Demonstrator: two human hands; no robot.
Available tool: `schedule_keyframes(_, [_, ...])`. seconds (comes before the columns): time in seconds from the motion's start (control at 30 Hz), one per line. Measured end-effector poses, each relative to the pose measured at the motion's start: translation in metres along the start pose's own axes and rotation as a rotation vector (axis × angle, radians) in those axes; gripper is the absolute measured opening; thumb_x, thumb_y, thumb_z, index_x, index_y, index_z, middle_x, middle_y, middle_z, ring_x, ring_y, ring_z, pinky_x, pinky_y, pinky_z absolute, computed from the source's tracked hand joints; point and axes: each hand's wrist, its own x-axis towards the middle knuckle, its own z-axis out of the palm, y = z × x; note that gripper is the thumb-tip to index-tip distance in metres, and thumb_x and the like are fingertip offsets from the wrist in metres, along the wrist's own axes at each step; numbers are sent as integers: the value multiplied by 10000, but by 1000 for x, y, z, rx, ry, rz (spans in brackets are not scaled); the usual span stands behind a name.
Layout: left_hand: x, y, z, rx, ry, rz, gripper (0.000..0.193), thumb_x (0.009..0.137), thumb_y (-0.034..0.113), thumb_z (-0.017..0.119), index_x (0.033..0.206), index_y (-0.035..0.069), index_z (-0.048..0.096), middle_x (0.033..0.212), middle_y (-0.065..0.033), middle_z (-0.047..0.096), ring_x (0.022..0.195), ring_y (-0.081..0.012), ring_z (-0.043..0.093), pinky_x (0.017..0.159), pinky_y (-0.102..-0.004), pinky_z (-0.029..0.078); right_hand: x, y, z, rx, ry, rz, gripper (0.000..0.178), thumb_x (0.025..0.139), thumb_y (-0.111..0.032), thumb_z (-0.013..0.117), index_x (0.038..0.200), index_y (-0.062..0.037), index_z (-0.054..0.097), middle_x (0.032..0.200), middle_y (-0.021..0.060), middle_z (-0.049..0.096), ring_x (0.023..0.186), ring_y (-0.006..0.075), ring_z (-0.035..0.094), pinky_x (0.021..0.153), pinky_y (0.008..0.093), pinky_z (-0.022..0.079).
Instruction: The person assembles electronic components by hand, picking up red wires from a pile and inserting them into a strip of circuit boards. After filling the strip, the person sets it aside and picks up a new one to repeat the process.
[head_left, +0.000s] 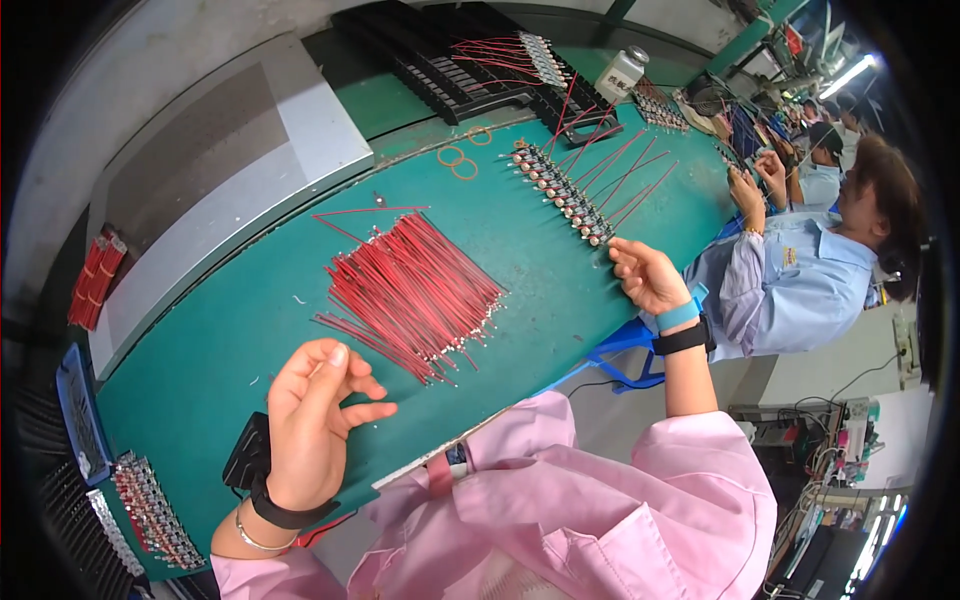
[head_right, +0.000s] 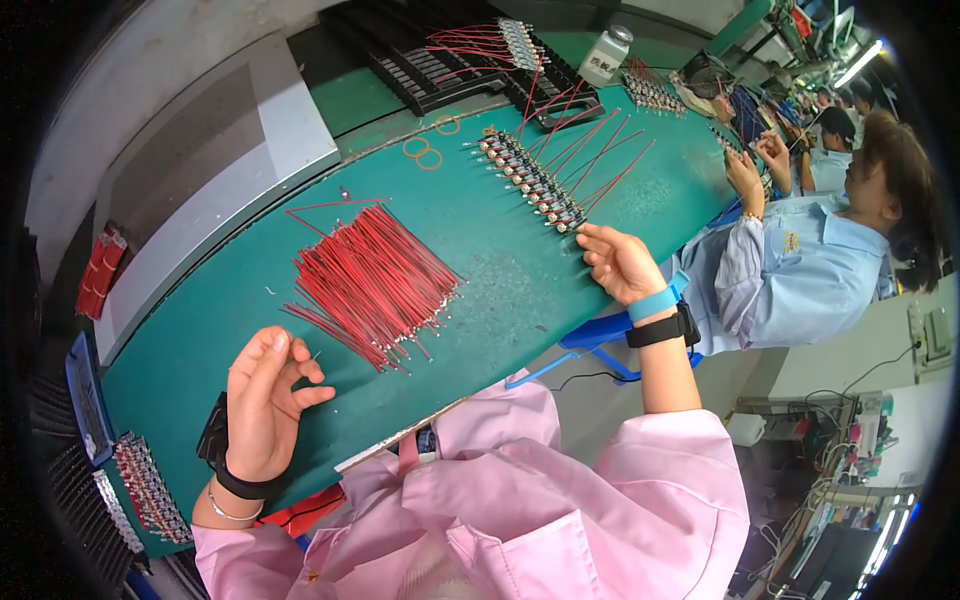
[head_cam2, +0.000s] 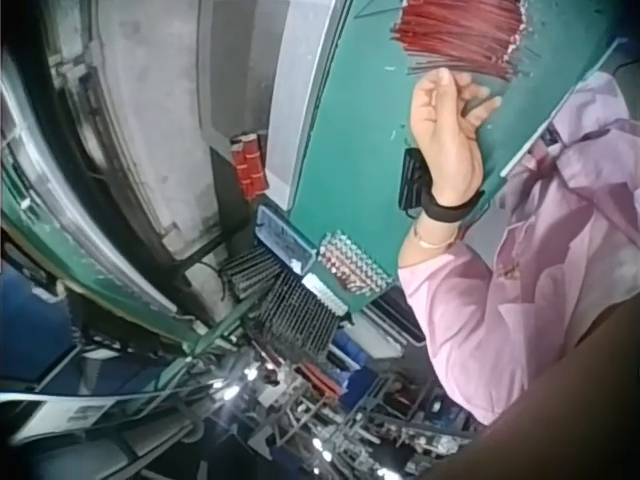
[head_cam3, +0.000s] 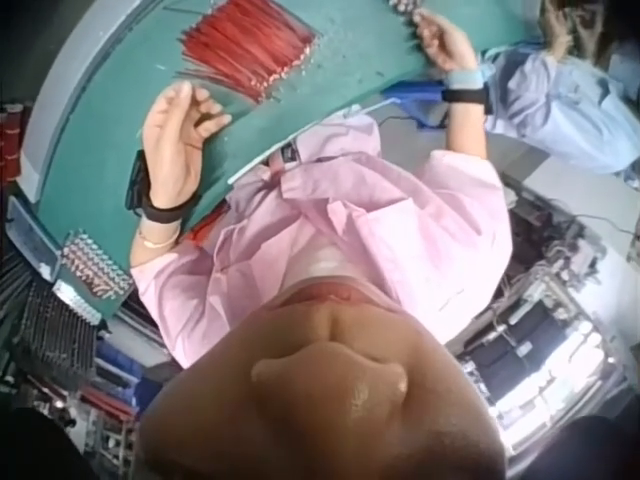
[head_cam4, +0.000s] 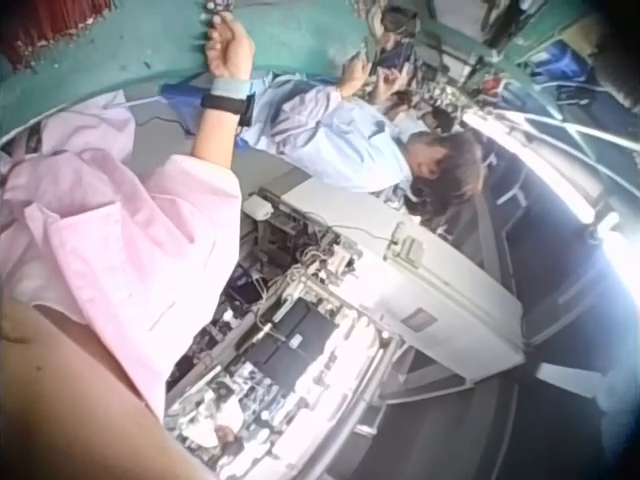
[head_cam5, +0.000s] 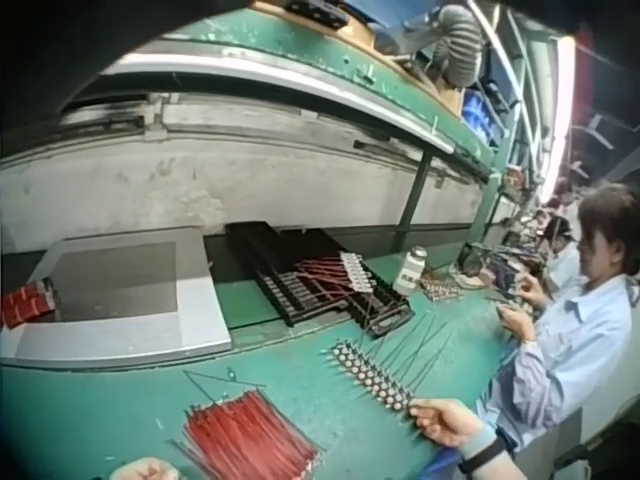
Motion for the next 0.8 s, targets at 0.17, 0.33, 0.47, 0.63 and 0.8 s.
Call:
schedule_keyframes(0.17, [-4,1,-5,3,-21,18,116,890,197,446,870,85,466,796,-20,503,684,-103,539,581,-269,530,4,5,-2,54,-45,6,224,843,-127,467,974,46,523,813,49,566,579,69,480,377,124,357])
schedule_keyframes(0.33, [5,-4,-8,24,-6,4,114,888,200,449,876,88,466,782,-13,497,673,-103,533,563,-258,524,2,8,-4,63,-78,-10,249,849,-133,444,1003,48,515,839,61,563,583,74,481,387,135,358])
schedule_keyframes(0.47, [16,-5,-18,1,93,5,103,886,178,448,871,80,474,750,-27,493,630,-126,526,491,-258,483,-4,11,1,84,-58,-33,280,855,-139,431,1041,57,502,820,65,567,561,80,481,384,151,355])
schedule_keyframes(0.63, [39,-11,-33,-199,459,145,201,902,230,429,749,100,414,610,22,369,468,-71,325,351,-203,277,-7,15,1,95,-65,-59,337,863,-148,416,1106,81,461,799,87,572,521,98,480,364,176,348])
schedule_keyframes(0.8, [39,-9,-84,-294,320,216,284,917,256,396,675,111,361,535,35,265,414,-64,204,315,-200,174,-3,13,-6,180,-179,-21,396,852,-129,425,1166,111,398,807,147,573,519,131,500,372,191,363])
